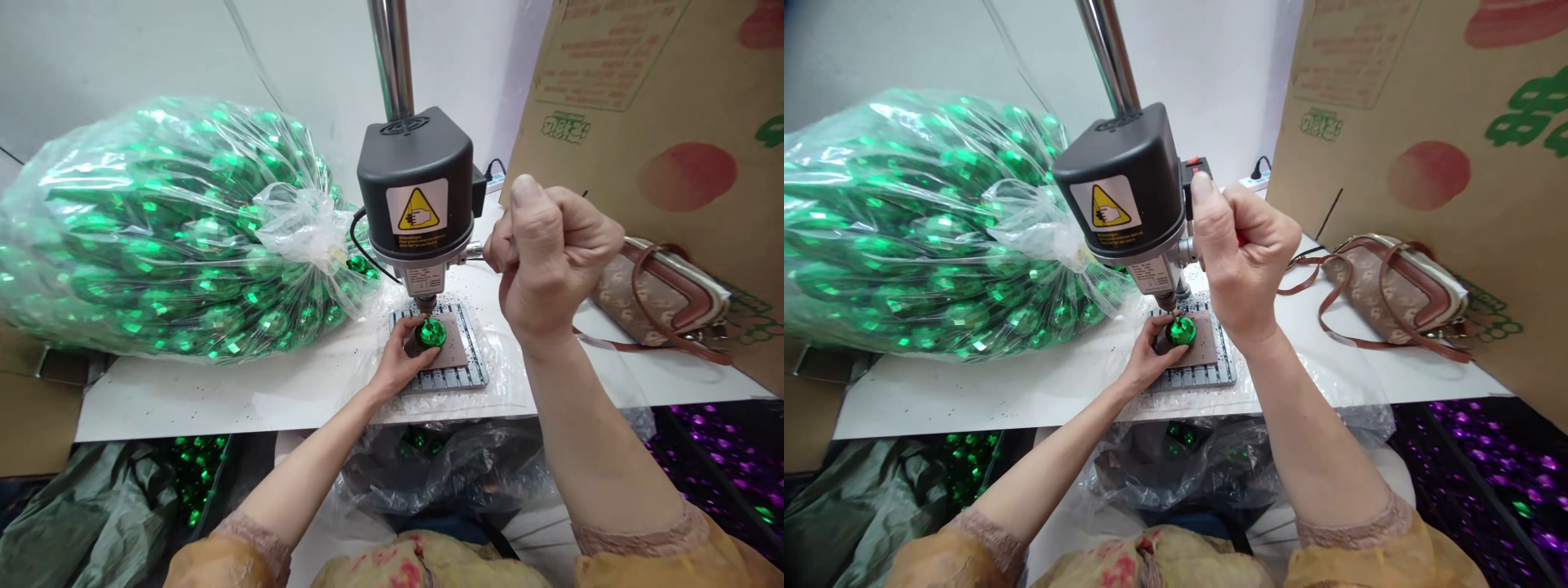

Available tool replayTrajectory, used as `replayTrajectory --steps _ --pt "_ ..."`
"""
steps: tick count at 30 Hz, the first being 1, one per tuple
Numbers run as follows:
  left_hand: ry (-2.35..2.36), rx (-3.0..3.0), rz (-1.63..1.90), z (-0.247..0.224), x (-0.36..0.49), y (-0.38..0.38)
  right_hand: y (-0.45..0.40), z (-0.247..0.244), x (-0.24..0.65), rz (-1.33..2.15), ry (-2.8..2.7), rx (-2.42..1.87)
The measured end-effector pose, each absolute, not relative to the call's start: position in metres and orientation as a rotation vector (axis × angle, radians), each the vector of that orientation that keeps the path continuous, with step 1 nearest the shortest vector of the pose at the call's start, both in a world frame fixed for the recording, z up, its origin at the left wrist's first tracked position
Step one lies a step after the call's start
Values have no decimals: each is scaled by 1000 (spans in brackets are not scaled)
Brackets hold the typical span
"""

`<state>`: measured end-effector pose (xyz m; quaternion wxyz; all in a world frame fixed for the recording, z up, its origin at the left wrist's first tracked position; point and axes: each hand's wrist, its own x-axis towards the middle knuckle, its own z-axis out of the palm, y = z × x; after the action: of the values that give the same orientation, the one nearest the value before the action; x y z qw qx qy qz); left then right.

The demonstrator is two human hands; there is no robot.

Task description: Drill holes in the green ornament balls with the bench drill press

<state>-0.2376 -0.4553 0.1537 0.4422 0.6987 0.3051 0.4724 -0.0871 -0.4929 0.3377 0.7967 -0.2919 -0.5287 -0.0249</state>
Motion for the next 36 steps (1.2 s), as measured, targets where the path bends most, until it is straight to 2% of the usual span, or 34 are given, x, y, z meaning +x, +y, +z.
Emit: replayTrajectory --steps 18,26,36 --pt "768 1677 1228 156 -232 -460 -492 321 -92 -91 -1037 -382" --pt "750 1687 1242 156 -231 -460 -501 314 -91 -70 -1093 -450" --pt "724 1688 1247 154 -231 -460 -490 308 -89 -170 -1102 -237"
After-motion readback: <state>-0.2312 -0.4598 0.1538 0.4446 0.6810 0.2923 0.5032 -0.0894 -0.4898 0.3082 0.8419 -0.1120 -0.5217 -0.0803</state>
